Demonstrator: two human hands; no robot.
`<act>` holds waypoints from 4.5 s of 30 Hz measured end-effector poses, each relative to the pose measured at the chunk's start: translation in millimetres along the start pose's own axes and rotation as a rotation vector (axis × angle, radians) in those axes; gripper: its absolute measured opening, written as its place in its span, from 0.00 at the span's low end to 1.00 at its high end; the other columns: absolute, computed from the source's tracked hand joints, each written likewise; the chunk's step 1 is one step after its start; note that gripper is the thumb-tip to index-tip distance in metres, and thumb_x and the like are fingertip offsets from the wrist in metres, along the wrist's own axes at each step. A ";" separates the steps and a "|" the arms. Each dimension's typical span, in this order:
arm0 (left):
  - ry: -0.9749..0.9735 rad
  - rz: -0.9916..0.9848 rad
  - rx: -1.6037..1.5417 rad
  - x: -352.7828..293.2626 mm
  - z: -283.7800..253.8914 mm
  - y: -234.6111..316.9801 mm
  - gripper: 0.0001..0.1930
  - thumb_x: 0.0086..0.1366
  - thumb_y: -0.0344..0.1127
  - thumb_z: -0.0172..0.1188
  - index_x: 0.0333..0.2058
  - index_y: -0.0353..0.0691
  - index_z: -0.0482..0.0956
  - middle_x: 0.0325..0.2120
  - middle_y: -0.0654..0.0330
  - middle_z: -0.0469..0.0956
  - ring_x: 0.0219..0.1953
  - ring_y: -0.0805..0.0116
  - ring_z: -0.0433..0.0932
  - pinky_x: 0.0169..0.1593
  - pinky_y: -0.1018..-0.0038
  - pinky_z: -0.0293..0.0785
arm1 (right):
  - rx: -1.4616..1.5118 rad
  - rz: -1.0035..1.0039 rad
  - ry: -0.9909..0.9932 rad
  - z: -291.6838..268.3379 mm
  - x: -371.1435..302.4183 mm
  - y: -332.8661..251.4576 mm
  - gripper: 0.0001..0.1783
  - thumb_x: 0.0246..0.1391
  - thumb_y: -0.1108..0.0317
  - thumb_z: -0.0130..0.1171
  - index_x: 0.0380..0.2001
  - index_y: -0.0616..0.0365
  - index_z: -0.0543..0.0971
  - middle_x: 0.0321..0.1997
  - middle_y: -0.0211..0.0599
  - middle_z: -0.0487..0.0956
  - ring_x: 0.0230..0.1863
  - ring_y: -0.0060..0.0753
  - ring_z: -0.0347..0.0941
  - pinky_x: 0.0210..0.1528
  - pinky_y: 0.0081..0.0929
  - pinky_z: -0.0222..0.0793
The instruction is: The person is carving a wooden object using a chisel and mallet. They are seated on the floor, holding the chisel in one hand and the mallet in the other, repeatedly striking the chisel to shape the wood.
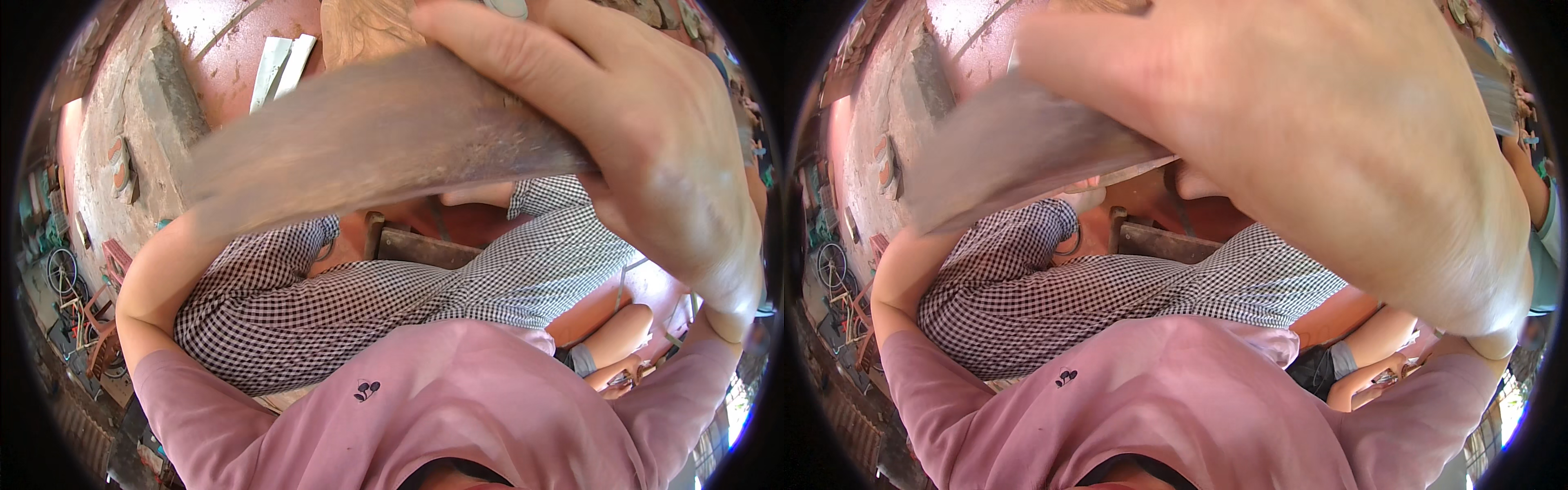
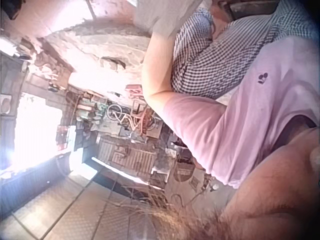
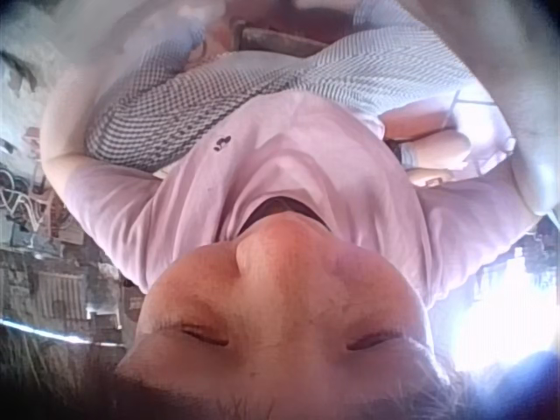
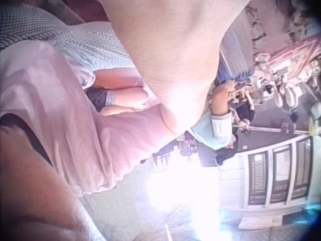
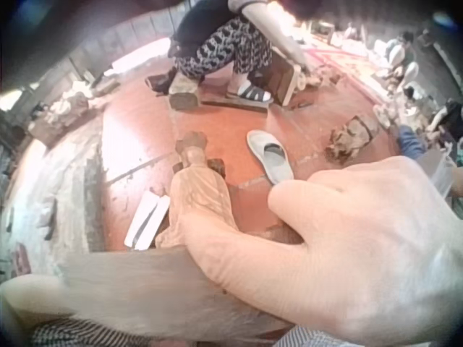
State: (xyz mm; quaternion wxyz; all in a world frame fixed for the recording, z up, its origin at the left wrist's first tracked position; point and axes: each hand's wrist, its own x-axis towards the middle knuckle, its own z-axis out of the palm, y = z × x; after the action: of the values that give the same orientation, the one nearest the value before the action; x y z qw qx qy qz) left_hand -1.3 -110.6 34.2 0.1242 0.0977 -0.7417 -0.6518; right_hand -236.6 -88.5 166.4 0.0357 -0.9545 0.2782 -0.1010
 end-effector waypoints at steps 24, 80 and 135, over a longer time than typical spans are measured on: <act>-0.008 0.050 -0.003 -24.1 6.4 5.9 0.09 0.55 0.32 0.60 0.34 0.36 0.79 0.32 0.55 0.78 0.44 0.54 0.79 0.60 0.56 0.71 | -0.082 0.033 0.004 2.4 -11.0 -10.1 0.34 0.33 0.71 0.66 0.52 0.50 0.78 0.33 0.36 0.72 0.33 0.41 0.71 0.32 0.31 0.66; 0.013 0.514 0.541 -16.5 90.7 -2.7 0.08 0.52 0.35 0.60 0.30 0.41 0.75 0.23 0.63 0.66 0.28 0.64 0.73 0.39 0.70 0.75 | -0.083 0.031 0.247 41.9 -119.1 -24.0 0.31 0.28 0.68 0.65 0.44 0.37 0.84 0.25 0.25 0.67 0.21 0.23 0.65 0.22 0.21 0.62; 0.299 0.293 0.165 54.0 90.5 -12.4 0.10 0.41 0.33 0.66 0.23 0.44 0.73 0.16 0.63 0.70 0.20 0.61 0.74 0.23 0.68 0.69 | 0.222 0.792 0.416 109.8 -195.1 -93.5 0.28 0.39 0.81 0.69 0.48 0.63 0.73 0.29 0.40 0.76 0.27 0.34 0.72 0.30 0.28 0.69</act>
State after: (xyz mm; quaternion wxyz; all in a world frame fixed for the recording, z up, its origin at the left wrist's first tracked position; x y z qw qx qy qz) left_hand -80.9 -43.5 14.2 0.3177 0.0942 -0.7721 -0.5423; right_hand -325.1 96.6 37.0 0.1167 -0.7246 0.6103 -0.2981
